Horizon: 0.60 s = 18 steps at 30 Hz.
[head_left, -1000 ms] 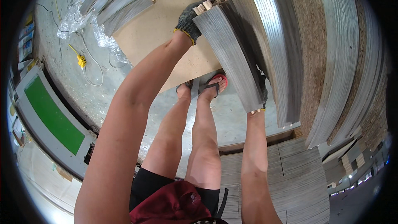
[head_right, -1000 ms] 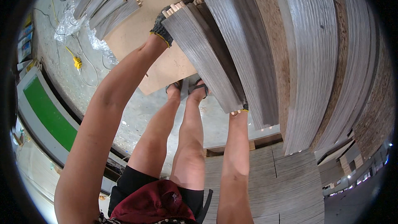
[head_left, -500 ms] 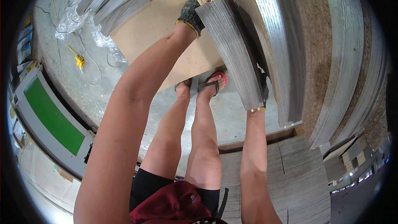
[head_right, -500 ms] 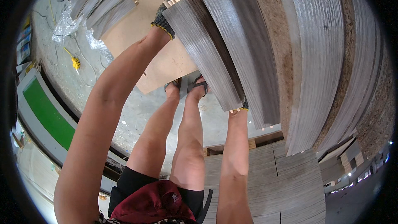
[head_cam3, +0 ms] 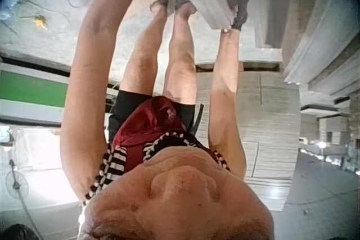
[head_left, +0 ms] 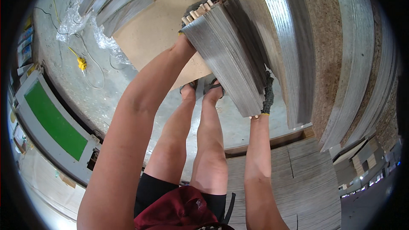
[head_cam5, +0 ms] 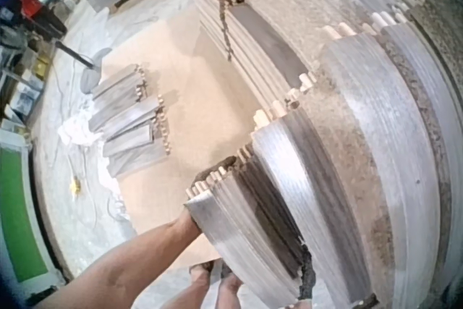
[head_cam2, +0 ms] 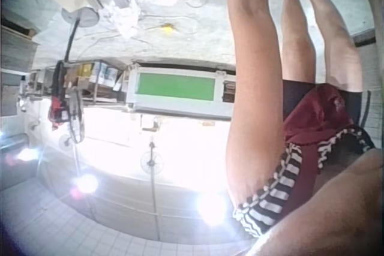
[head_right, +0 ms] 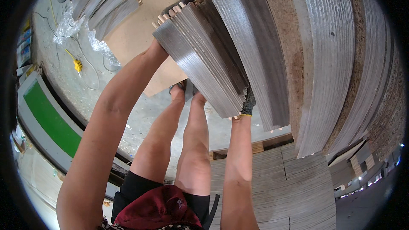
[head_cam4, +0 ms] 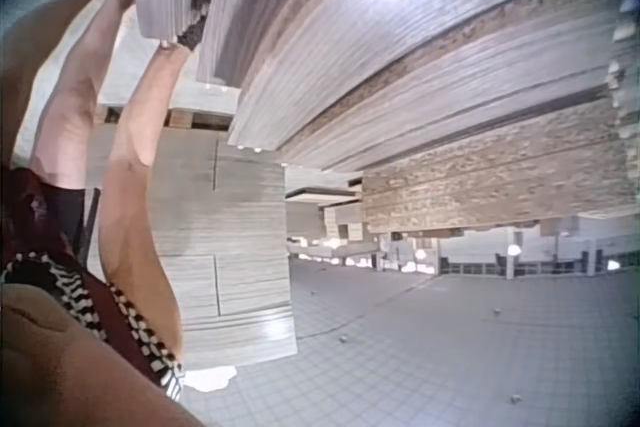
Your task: Cleaning and organizing thin wooden furniture slats on a workshop table using a scraper and sponge.
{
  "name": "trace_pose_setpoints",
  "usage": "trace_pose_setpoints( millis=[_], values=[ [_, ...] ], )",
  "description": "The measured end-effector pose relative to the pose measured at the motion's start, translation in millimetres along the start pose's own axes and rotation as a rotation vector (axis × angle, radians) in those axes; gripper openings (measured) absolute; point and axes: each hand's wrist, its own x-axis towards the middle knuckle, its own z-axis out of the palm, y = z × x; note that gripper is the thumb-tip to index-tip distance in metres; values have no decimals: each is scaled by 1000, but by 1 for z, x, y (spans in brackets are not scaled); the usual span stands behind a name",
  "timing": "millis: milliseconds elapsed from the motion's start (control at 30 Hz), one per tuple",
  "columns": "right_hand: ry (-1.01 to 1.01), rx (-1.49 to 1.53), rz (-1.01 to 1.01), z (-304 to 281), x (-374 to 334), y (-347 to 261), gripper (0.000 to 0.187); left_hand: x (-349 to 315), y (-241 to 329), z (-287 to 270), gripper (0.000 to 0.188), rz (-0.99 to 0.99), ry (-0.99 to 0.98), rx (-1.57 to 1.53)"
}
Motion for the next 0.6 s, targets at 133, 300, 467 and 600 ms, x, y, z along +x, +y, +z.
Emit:
trace_pose_setpoints(
  millis=[133, 300, 467, 600],
  values=[
    [183, 46, 32, 44, -20, -3, 48, -12, -3, 27, 17, -40, 27, 66],
    [79, 360, 93, 77, -30, -9, 48, -1, 7, 58, 18, -93, 81, 144],
    [60, 363, 1, 35, -22, -13, 47, 6, 26, 18, 18, -377, -128, -697],
    [-18, 436, 7, 75, -23, 18, 48, -8, -41, 69, 27, -675, -427, -1741]
  ],
)
